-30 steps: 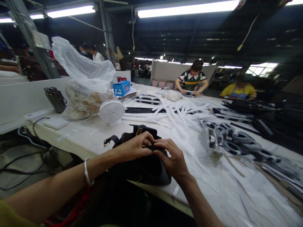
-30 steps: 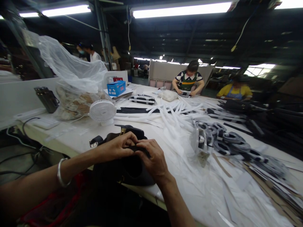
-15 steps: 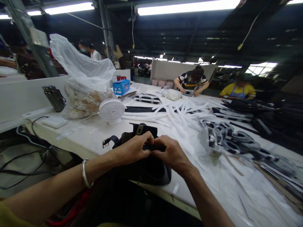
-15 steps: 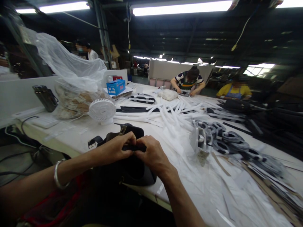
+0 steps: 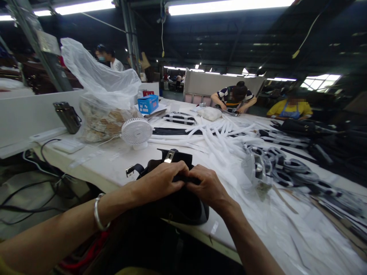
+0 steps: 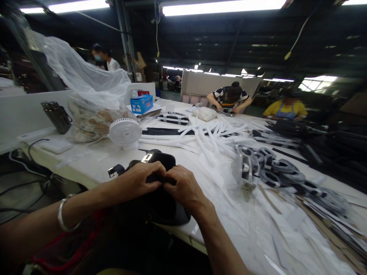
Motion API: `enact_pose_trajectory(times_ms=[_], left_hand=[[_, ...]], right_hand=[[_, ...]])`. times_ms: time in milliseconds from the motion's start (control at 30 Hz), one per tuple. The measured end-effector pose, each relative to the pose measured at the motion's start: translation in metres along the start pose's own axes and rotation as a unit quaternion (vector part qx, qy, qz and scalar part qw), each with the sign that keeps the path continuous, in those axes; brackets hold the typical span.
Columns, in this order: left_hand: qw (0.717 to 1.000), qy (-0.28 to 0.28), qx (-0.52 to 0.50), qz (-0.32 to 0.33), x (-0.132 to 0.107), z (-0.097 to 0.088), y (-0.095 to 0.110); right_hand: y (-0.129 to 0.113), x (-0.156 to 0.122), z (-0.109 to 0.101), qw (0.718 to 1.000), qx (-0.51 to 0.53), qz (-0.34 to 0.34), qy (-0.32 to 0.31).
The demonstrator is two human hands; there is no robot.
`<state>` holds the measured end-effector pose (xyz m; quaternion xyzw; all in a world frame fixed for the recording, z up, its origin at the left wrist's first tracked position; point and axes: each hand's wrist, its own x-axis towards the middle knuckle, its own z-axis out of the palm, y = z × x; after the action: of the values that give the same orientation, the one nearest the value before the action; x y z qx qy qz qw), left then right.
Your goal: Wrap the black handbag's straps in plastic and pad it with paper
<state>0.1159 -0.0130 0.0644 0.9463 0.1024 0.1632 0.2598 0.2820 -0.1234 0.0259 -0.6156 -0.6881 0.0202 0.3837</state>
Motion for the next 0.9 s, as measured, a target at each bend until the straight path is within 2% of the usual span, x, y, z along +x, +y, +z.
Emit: enact_pose_trajectory(times_ms=[167, 300, 400, 533, 600, 700, 800, 900], left_hand=[[0.999, -0.008, 0.012, 0.032, 0.001, 0.001, -0.004], [1.000, 0.000, 0.008, 0.002, 0.002, 0.000, -0.006], [1.000, -0.003, 0.021, -0.006, 0.004, -0.003, -0.006], [0.999, 0.002, -0.011, -0.040, 0.007, -0.009, -0.006], [0.995, -0.029, -0.056, -0.075, 0.008, -0.011, -0.007], [0.981, -0.078, -0.138, -0.113, 0.010, -0.010, -0.009], [0.972, -0.073, -0.192, -0.116, 0.011, -0.006, -0.009], [0.977, -0.066, -0.172, -0.103, 0.012, -0.005, -0.007]], right_hand=[[0.001, -0.004, -0.007, 0.999, 0.036, -0.034, -0.016], [0.000, -0.006, -0.017, 0.997, 0.054, -0.042, -0.047], [-0.001, -0.006, -0.015, 0.996, 0.043, -0.050, -0.056], [0.001, -0.009, -0.005, 0.998, 0.043, -0.031, 0.040], [0.001, -0.011, -0.002, 0.995, 0.067, -0.027, 0.076], [0.002, -0.013, 0.000, 0.992, 0.086, -0.050, 0.075], [0.003, -0.013, 0.000, 0.992, 0.085, -0.057, 0.077], [0.005, -0.012, 0.001, 0.993, 0.067, -0.061, 0.080]])
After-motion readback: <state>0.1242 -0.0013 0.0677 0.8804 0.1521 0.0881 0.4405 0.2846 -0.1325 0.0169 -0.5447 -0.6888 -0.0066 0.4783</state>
